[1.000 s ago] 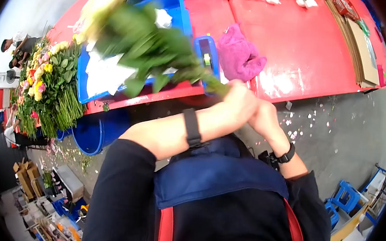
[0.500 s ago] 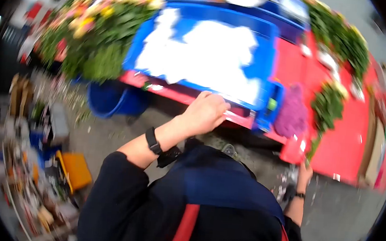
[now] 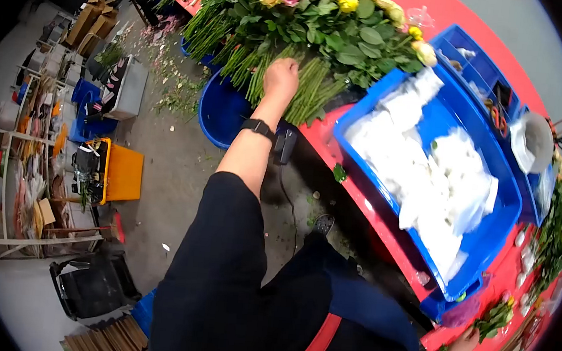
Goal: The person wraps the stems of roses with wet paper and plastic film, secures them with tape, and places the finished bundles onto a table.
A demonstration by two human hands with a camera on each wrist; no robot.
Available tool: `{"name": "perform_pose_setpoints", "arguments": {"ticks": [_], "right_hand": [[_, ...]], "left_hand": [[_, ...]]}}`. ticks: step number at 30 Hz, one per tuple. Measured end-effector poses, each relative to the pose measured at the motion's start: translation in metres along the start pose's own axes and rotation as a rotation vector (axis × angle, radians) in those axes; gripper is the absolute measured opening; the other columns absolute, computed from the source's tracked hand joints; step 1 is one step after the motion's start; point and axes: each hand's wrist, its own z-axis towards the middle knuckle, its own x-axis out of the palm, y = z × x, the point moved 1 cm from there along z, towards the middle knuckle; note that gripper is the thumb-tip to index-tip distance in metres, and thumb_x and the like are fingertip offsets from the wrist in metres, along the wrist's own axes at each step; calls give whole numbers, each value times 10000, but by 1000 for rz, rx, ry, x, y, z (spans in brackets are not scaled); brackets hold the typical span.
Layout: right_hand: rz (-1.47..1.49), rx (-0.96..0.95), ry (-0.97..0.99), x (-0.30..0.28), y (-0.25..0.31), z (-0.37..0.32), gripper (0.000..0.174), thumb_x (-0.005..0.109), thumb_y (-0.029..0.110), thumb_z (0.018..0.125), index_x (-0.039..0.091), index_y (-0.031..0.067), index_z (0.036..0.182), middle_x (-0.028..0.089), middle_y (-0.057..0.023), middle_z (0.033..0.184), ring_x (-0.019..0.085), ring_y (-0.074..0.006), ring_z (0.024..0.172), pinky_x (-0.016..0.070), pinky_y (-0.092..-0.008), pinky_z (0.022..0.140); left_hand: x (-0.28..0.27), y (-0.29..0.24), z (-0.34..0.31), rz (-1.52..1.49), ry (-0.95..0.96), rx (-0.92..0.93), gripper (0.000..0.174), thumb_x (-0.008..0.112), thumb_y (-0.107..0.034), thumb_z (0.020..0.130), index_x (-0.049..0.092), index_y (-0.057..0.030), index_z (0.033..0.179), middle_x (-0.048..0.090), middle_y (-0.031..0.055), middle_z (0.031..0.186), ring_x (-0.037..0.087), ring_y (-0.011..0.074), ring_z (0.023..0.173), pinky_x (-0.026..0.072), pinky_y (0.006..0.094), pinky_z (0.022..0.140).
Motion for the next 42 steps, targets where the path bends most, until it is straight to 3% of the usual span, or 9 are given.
{"name": "perform_pose_setpoints", "arguments": {"ticks": [7, 16, 21, 23, 26, 31, 35, 41, 42], "right_hand": [[14, -181, 133, -18, 230, 11, 257, 585, 114, 896, 591, -49, 1096, 614, -202, 1111, 571, -346, 1062, 431, -386, 929], [186, -333, 74, -18, 332, 4, 201, 607, 28, 848, 591, -28, 1040, 615, -186, 1080, 574, -350, 1027, 443, -391, 911], [408, -448, 145, -18, 413, 15, 139, 615, 10, 828, 612, -18, 964, 631, -177, 964, 615, -333, 910, 481, -369, 817], [598, -556, 244, -12, 458, 18, 118, 640, 27, 812, 635, -9, 924, 646, -164, 896, 629, -324, 874, 493, -362, 786], [859, -662, 537, -9, 536, 14, 428, 798, 239, 732, 630, -2, 1043, 644, -174, 1003, 624, -311, 916, 489, -361, 811], [1238, -507, 862, -6, 607, -24, 595, 810, 301, 698, 560, -12, 1138, 623, -203, 1047, 616, -336, 974, 488, -379, 827], [1112, -733, 607, 5, 583, -29, 377, 745, 202, 717, 562, 7, 983, 623, -182, 827, 627, -354, 782, 492, -397, 667], [912, -1098, 282, 1, 526, -15, 421, 811, 223, 571, 504, 43, 795, 543, -119, 676, 580, -337, 655, 463, -402, 597], [811, -1176, 315, -1, 520, -15, 413, 793, 279, 596, 491, 51, 760, 531, -90, 648, 589, -298, 644, 459, -390, 593]], "left_hand": [[42, -41, 28, 394, 255, 89, 539, 709, -526, 733, 656, -61, 999, 647, 127, 1045, 594, 306, 1018, 473, 417, 828], [31, -51, 32, 118, 322, 17, 377, 726, -315, 743, 601, -18, 940, 656, 192, 919, 636, 365, 901, 506, 454, 759], [-21, -97, 23, -257, 239, 261, 378, 750, -268, 708, 598, -21, 951, 650, 179, 902, 625, 390, 835, 504, 448, 698], [-41, -126, 20, -560, 258, 393, 337, 738, -230, 734, 623, -6, 958, 675, 153, 839, 660, 309, 701, 516, 379, 624], [-93, -182, -1, -910, 668, 82, 171, 686, -145, 819, 618, 11, 830, 597, 29, 665, 523, 105, 478, 432, 260, 500], [-135, -219, -43, -1248, 606, 114, 239, 572, -202, 913, 511, -22, 767, 523, 57, 661, 529, 153, 517, 424, 282, 514], [-146, -193, -78, -1593, 528, -23, 325, 491, -290, 961, 584, 17, 1012, 619, 96, 852, 621, 190, 744, 520, 346, 681], [-232, -177, -148, -181, 1224, -132, 484, 782, -262, 730, 634, 9, 1103, 633, 164, 1124, 570, 281, 1122, 422, 399, 982], [-233, -196, -148, -99, 1058, 256, 488, 786, -288, 708, 644, -11, 1085, 633, 157, 1111, 579, 282, 1063, 433, 388, 932]]}}
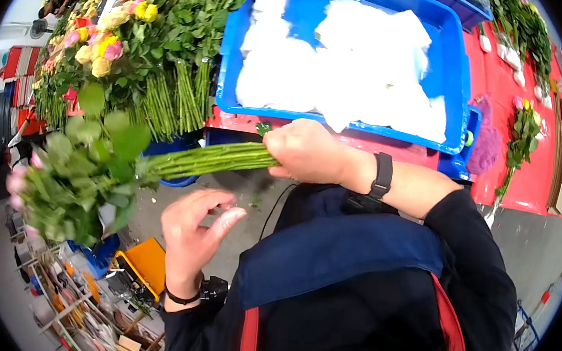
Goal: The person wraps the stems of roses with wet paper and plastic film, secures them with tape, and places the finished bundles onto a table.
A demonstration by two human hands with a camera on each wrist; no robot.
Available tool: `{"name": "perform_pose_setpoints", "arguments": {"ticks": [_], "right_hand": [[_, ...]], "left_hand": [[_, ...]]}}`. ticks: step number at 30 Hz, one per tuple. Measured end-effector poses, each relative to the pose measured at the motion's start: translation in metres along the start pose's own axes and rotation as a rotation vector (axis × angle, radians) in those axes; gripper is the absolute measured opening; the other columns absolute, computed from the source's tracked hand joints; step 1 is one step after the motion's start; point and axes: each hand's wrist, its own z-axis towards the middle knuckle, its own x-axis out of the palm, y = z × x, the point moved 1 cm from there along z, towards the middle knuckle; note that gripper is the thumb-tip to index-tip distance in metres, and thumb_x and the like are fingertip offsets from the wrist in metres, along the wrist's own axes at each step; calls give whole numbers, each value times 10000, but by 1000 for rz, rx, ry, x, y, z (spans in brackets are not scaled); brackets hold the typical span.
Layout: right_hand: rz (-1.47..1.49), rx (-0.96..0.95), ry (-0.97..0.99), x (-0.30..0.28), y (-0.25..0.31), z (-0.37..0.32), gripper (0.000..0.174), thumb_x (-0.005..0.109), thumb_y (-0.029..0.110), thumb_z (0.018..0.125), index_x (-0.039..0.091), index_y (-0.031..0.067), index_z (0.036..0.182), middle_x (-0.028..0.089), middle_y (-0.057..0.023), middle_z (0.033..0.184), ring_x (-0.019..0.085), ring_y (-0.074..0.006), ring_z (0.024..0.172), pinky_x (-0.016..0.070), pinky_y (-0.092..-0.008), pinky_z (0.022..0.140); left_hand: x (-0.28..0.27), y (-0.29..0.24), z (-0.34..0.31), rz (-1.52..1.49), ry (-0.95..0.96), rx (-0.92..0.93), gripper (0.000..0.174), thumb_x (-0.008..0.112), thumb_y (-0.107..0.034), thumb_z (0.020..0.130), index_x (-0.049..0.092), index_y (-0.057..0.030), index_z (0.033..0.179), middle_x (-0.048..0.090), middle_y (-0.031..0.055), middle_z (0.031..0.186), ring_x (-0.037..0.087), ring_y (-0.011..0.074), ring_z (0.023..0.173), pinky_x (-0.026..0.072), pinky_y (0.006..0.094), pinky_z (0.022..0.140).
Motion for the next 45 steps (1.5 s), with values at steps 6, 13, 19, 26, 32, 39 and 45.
{"name": "perform_pose_setpoints", "arguments": {"ticks": [6, 13, 19, 26, 32, 39, 45], "right_hand": [[-141, -16, 127, 4, 0, -34, 296, 694, 293, 719, 516, 62, 774, 566, -84, 662, 607, -277, 609, 477, -370, 578], [-348, 654, -77, -44, -87, -81, 282, 699, 260, 755, 575, 12, 809, 606, -159, 795, 624, -336, 732, 501, -424, 637], [276, 738, -293, -60, -111, -113, 153, 655, 122, 820, 621, -11, 887, 618, -77, 791, 594, -154, 696, 476, -272, 641], [557, 872, -612, -93, -118, -149, 198, 620, 94, 808, 634, -31, 961, 608, -15, 786, 556, -86, 732, 472, -237, 676], [49, 539, -356, -86, -93, -131, 285, 704, 198, 747, 612, 18, 948, 604, -126, 850, 593, -310, 787, 484, -378, 713], [500, 627, -363, -84, -99, -117, 307, 667, 166, 819, 611, 11, 1077, 632, -118, 883, 603, -168, 777, 483, -300, 689], [542, 735, -553, -133, -89, -110, 295, 631, 150, 867, 606, 12, 1127, 651, -131, 934, 601, -91, 837, 486, -249, 748]], "left_hand": [[64, -24, 68, 533, 256, 63, 492, 813, -376, 657, 650, -12, 945, 667, 155, 914, 633, 301, 798, 479, 383, 725], [134, 4, 114, -389, -62, -252, 213, 717, -181, 797, 588, -14, 774, 567, -3, 584, 526, 70, 463, 421, 250, 448], [160, -17, 183, -259, -160, -156, 182, 674, -153, 777, 642, 21, 821, 603, 33, 604, 521, 86, 447, 423, 262, 434], [145, -53, 184, -644, 48, -272, 178, 714, -85, 747, 599, 6, 849, 560, 26, 641, 494, 98, 447, 392, 253, 403], [141, -82, 178, -746, 60, -186, 179, 731, -79, 756, 585, 5, 819, 543, 14, 648, 490, 94, 458, 379, 240, 401], [137, -100, 176, -642, 22, -89, 206, 745, -170, 793, 611, -18, 833, 613, 31, 663, 484, 62, 465, 373, 219, 414], [139, -90, 172, -409, 66, -190, 323, 773, -264, 769, 668, 8, 906, 681, 94, 743, 578, 109, 574, 462, 260, 530]]}}
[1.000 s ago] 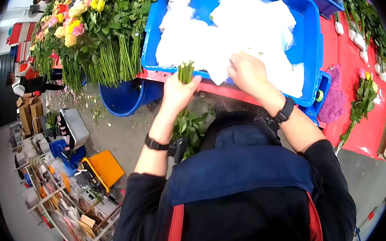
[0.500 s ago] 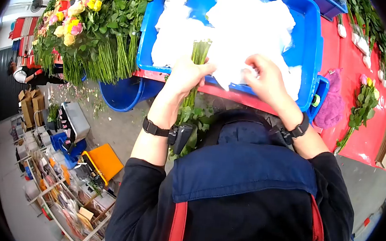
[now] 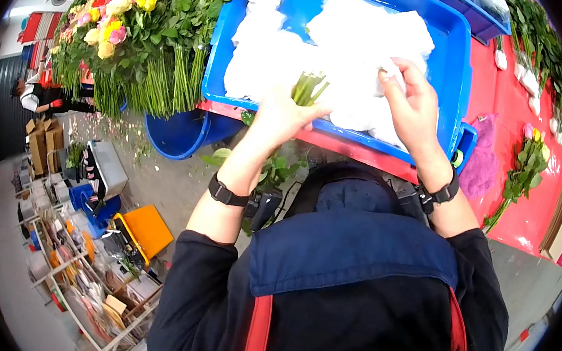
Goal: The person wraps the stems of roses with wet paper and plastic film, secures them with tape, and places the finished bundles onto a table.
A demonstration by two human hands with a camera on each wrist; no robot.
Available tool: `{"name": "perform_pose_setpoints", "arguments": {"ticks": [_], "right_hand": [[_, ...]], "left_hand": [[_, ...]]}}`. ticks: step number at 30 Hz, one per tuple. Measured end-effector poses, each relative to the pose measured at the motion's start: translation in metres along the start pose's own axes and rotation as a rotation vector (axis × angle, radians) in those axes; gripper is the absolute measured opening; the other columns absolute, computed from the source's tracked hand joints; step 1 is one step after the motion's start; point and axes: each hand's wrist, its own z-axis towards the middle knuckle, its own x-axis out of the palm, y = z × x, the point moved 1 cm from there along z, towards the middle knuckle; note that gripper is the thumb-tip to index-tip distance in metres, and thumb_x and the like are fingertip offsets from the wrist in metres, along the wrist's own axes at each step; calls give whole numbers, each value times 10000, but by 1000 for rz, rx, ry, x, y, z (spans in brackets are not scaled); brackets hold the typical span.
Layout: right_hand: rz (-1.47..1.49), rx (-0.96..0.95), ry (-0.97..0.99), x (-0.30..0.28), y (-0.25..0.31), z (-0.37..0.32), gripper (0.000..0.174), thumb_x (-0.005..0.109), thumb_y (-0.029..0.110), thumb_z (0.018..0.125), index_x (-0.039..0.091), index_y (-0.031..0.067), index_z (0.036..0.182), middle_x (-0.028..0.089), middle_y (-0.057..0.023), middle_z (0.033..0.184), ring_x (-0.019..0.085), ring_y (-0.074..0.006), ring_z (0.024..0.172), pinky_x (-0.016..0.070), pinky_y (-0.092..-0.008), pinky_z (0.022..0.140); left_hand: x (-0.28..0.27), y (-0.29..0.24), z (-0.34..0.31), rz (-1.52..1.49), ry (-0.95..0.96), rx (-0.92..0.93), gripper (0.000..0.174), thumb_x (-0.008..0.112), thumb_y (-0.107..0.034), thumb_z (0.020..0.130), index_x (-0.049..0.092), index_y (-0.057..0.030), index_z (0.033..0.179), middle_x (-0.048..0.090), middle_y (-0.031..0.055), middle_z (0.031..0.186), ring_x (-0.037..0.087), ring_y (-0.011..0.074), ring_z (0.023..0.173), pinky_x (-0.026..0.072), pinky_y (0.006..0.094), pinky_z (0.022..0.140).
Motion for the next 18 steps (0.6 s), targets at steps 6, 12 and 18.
{"name": "perform_pose_setpoints", "arguments": {"ticks": [6, 12, 18], "right_hand": [[-314, -586, 271, 32, 13, -3, 440, 731, 171, 779, 599, 34, 1176, 619, -176, 1166, 603, -298, 1088, 479, -355, 909], [63, -43, 320, 40, -19, 0, 414, 709, 137, 809, 594, 48, 1197, 629, -91, 1153, 585, -189, 1070, 476, -320, 899], [540, 225, 363, 53, -28, -5, 424, 698, 117, 826, 533, 50, 1210, 605, -48, 1083, 577, -140, 978, 464, -288, 891]], "left_hand": [[20, 9, 0, 59, -5, 194, 365, 777, -259, 727, 678, -31, 995, 698, 142, 943, 679, 244, 885, 516, 340, 772], [34, 10, -1, -139, 45, 578, 236, 626, -170, 869, 619, -24, 1053, 674, 103, 873, 648, 225, 746, 521, 328, 703], [18, 30, -12, -845, 451, 46, 309, 424, -268, 982, 529, 2, 1088, 599, 108, 798, 563, 185, 620, 484, 300, 551]]}}
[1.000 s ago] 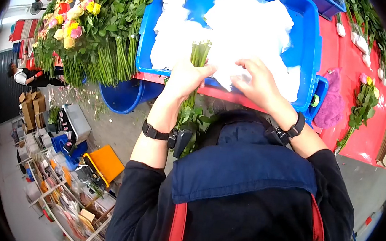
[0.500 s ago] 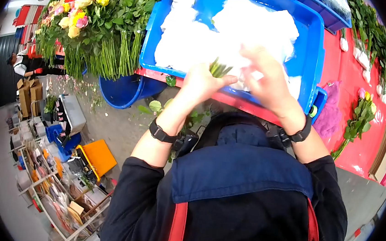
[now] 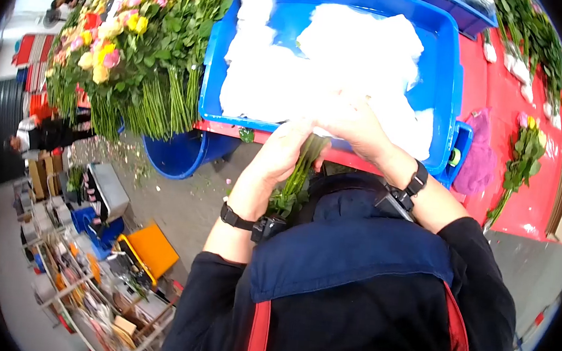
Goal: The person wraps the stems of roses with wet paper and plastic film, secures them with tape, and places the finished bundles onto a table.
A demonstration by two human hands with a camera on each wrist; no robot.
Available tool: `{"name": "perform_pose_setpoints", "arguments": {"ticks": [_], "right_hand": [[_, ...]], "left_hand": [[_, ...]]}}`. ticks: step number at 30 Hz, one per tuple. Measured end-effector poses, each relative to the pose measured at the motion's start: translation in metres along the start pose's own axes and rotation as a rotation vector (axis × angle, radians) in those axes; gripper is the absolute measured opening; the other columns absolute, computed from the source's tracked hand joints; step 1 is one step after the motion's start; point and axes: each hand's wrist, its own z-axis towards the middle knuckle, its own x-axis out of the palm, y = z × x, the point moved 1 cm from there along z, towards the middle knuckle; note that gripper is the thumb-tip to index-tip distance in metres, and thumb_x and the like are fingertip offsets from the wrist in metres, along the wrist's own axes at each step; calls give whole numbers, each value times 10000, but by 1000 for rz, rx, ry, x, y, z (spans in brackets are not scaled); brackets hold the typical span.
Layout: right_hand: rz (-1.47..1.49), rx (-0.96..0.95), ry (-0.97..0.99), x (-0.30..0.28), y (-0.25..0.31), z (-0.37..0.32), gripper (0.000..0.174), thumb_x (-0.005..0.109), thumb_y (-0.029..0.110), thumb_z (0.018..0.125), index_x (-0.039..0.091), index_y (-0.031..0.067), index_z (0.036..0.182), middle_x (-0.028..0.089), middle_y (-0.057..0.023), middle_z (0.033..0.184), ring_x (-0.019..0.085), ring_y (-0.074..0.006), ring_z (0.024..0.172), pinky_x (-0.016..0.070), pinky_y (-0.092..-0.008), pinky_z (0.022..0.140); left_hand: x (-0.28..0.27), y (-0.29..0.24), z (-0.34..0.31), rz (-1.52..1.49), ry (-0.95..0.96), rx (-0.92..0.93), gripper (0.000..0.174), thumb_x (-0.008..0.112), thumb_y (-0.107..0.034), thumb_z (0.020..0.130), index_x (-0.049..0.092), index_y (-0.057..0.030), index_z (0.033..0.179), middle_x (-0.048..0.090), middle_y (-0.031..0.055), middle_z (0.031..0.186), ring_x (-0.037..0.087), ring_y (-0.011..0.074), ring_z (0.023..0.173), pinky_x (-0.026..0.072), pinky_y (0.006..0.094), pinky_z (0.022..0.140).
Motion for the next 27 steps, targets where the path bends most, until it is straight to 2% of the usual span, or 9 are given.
{"name": "perform_pose_setpoints", "arguments": {"ticks": [1, 4, 6, 12, 17, 18, 20, 23, 27], "right_hand": [[126, -55, 25, 5, -5, 3, 490, 700, 108, 822, 489, 43, 1260, 607, -57, 1079, 596, -145, 937, 524, -261, 736], [323, 6, 100, 20, 1, 0, 537, 703, 117, 820, 454, 31, 1289, 603, -78, 1104, 614, -144, 908, 517, -232, 516], [270, -31, 64, 19, -13, 6, 437, 711, 138, 815, 540, -16, 1186, 638, -100, 999, 638, -146, 770, 456, -225, 380], [271, 23, -84, 10, -18, 10, 297, 683, 179, 837, 627, -36, 1034, 656, -96, 847, 618, -147, 611, 437, -240, 369], [410, 120, 38, -6, -18, 14, 368, 682, 193, 835, 595, -14, 1126, 653, -103, 937, 625, -140, 710, 501, -267, 502], [272, 62, -14, -15, -6, 5, 359, 621, 138, 847, 571, -6, 1172, 603, -65, 1052, 576, -154, 962, 492, -296, 750], [-337, -176, -240, -54, -19, 13, 323, 650, 172, 837, 599, 16, 1115, 603, -78, 1039, 575, -202, 965, 485, -337, 754], [-1413, -267, -521, -96, -2, -1, 294, 676, 207, 810, 623, 48, 1052, 603, -116, 989, 571, -283, 964, 479, -402, 788], [-1710, -83, -370, -105, -17, -5, 237, 697, 257, 778, 661, 65, 912, 610, -130, 877, 582, -331, 897, 464, -417, 794]], "left_hand": [[1, 3, 3, 12, -22, 28, 350, 396, -297, 981, 521, 4, 1108, 597, 119, 798, 569, 194, 609, 485, 313, 525], [9, -3, 8, -84, -151, -1, 352, 422, -302, 975, 514, 7, 1116, 600, 126, 793, 573, 205, 594, 484, 321, 505], [-1, 3, 10, -127, -130, 9, 354, 452, -301, 961, 523, 15, 1103, 607, 136, 805, 598, 219, 622, 491, 326, 503], [4, 8, 14, -157, -68, 81, 304, 545, -280, 948, 562, 8, 1046, 617, 110, 817, 614, 209, 640, 506, 309, 554], [4, 10, 22, -50, -247, 48, 194, 624, -187, 920, 606, -3, 980, 642, 92, 808, 608, 169, 607, 500, 272, 544], [4, 7, 23, -24, -277, 45, 178, 638, -175, 912, 613, -7, 965, 648, 86, 797, 607, 155, 596, 496, 258, 535], [4, 1, 25, 17, -295, 34, 186, 633, -155, 911, 592, 13, 979, 652, 92, 801, 606, 150, 581, 496, 254, 516], [-1, -3, 27, 81, -364, 32, 227, 615, -135, 915, 533, 41, 1034, 642, 99, 802, 602, 148, 578, 484, 247, 503], [-10, -7, 32, 186, -313, 0, 228, 623, -207, 923, 525, -7, 976, 596, 66, 751, 610, 162, 577, 495, 261, 499]]}}
